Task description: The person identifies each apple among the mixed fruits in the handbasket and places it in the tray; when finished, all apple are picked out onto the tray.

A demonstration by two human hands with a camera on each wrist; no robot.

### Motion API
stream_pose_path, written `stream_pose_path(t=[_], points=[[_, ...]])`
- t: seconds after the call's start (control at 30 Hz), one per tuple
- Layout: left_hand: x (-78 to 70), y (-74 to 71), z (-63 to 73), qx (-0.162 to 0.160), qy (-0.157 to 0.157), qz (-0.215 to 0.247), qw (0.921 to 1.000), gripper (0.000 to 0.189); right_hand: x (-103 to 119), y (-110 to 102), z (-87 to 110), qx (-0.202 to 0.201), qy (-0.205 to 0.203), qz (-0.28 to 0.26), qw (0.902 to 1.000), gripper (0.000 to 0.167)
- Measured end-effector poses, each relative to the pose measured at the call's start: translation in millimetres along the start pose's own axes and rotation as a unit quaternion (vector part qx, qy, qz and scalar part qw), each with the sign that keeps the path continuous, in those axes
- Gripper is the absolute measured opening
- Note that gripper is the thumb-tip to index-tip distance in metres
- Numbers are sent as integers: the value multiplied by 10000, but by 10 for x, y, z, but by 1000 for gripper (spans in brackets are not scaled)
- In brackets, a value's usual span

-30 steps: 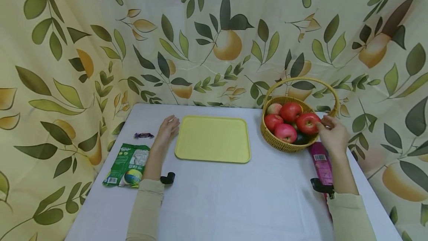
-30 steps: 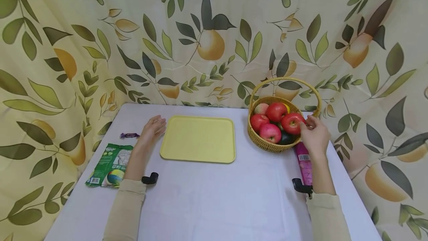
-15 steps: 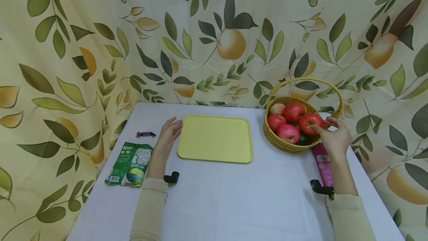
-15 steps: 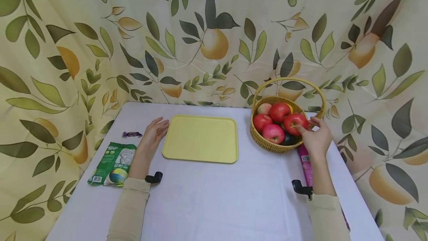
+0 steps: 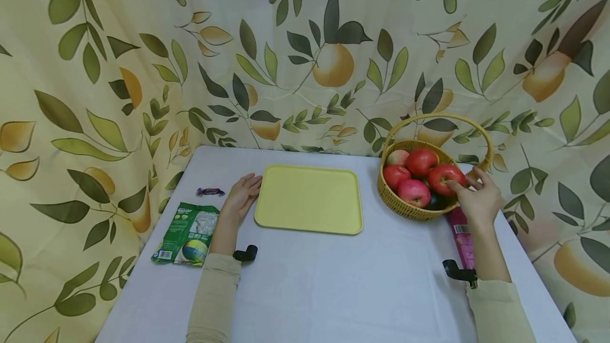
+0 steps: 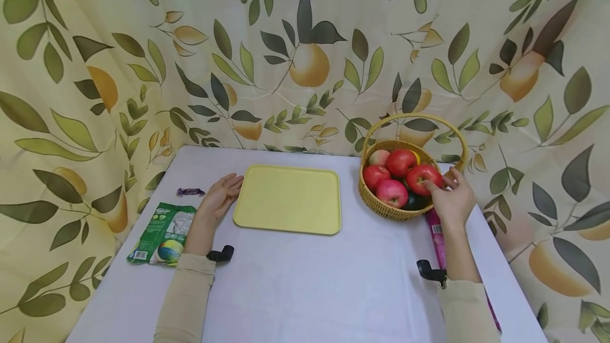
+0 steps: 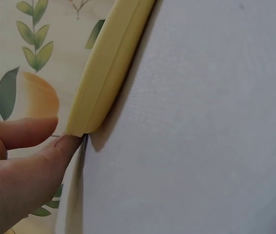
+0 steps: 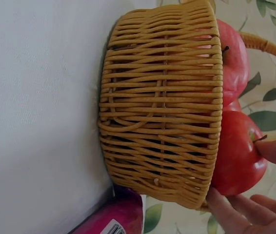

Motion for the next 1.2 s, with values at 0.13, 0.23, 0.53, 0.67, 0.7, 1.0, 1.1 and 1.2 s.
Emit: stream_pose_path(t=[0.13, 0.23, 0.53, 0.67, 0.7, 1.0, 1.1, 1.2], points=[[32, -21, -15, 33, -26, -224, 9997, 82, -38, 37, 3, 205, 293, -648, 9973, 83], [35, -10, -22, -79, -5, -401, 9992, 91, -45, 65, 23, 330, 509, -1284, 9899, 84], [20, -30, -38, -412, 107, -709, 9966, 97, 82, 47, 150, 663, 626, -2405, 9664, 85], [8, -60, -36, -525, 118, -598, 9968, 97, 230, 69, 226, 1066, 497, -2970, 9476, 87], [6, -64, -35, -534, 115, -576, 9968, 97, 275, 82, 246, 1195, 430, -3070, 9432, 86], [-13, -68, -14, -572, 91, -735, 9956, 90, 673, 265, 438, 2024, 46, -3683, 9074, 74], [-20, -75, -14, -612, 55, -763, 9952, 85, 784, 335, 498, 2105, -27, -3667, 9062, 74], [-4, -74, -23, -636, -15, -764, 9950, 81, 895, 394, 545, 2119, -157, -3608, 9081, 74]])
Point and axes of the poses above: each hand's wrist, its own z-axis away from the middle knuckle, its own y-axis out of the palm, x = y × z, the point moved 10 cm from there along -z, towards the middle knuckle, and after that the axes turned 5 degrees about z, right-handed, at the moved point
